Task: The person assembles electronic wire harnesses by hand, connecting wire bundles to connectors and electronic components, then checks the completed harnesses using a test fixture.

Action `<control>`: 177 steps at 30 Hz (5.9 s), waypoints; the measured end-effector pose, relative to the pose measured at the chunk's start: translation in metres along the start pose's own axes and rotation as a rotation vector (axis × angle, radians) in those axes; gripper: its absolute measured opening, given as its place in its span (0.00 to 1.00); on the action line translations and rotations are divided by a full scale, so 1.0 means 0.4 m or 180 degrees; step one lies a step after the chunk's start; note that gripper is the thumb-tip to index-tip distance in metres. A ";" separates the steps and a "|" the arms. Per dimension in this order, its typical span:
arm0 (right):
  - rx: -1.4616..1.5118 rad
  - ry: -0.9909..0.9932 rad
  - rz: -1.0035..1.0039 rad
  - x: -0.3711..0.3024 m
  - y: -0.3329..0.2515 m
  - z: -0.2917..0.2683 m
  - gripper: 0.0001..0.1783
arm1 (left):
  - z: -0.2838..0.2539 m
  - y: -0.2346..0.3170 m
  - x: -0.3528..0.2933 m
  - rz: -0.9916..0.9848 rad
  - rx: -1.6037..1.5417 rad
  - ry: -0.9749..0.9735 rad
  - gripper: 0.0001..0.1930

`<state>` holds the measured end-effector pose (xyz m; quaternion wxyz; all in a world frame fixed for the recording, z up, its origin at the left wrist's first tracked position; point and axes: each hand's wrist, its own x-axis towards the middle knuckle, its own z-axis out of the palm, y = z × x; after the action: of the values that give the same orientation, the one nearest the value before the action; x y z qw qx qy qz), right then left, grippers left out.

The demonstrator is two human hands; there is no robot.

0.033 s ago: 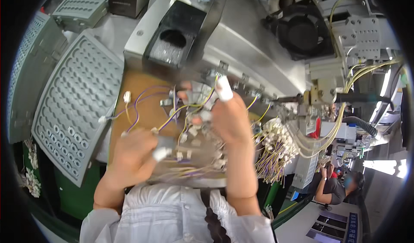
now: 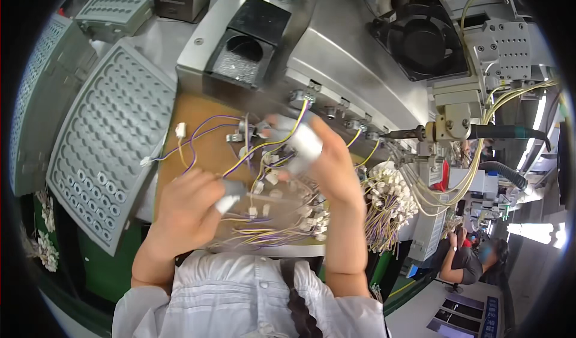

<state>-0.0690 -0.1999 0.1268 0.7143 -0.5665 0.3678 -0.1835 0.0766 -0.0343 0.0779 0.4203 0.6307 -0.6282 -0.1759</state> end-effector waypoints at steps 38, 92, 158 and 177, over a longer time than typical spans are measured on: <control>-0.1825 -0.1027 -0.1436 -0.132 0.052 -0.041 0.14 | 0.057 0.069 0.003 -0.0456 -0.1563 0.0438 0.17; 0.1732 0.0915 -0.0524 0.024 0.074 -0.030 0.20 | 0.094 0.055 0.038 0.0439 -0.0492 0.0030 0.11; -0.4756 0.0727 -0.1073 0.006 -0.189 -0.103 0.13 | 0.202 0.088 0.317 0.0257 0.0164 0.0254 0.11; -0.5827 -0.0382 -0.1563 -0.140 0.148 0.016 0.08 | -0.074 0.014 -0.185 -0.1952 0.1089 0.0965 0.10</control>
<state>-0.1106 -0.1405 0.0891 -0.0479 -0.9763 0.2021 0.0604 0.0844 0.0451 0.0768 0.3250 0.8693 -0.3613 -0.0907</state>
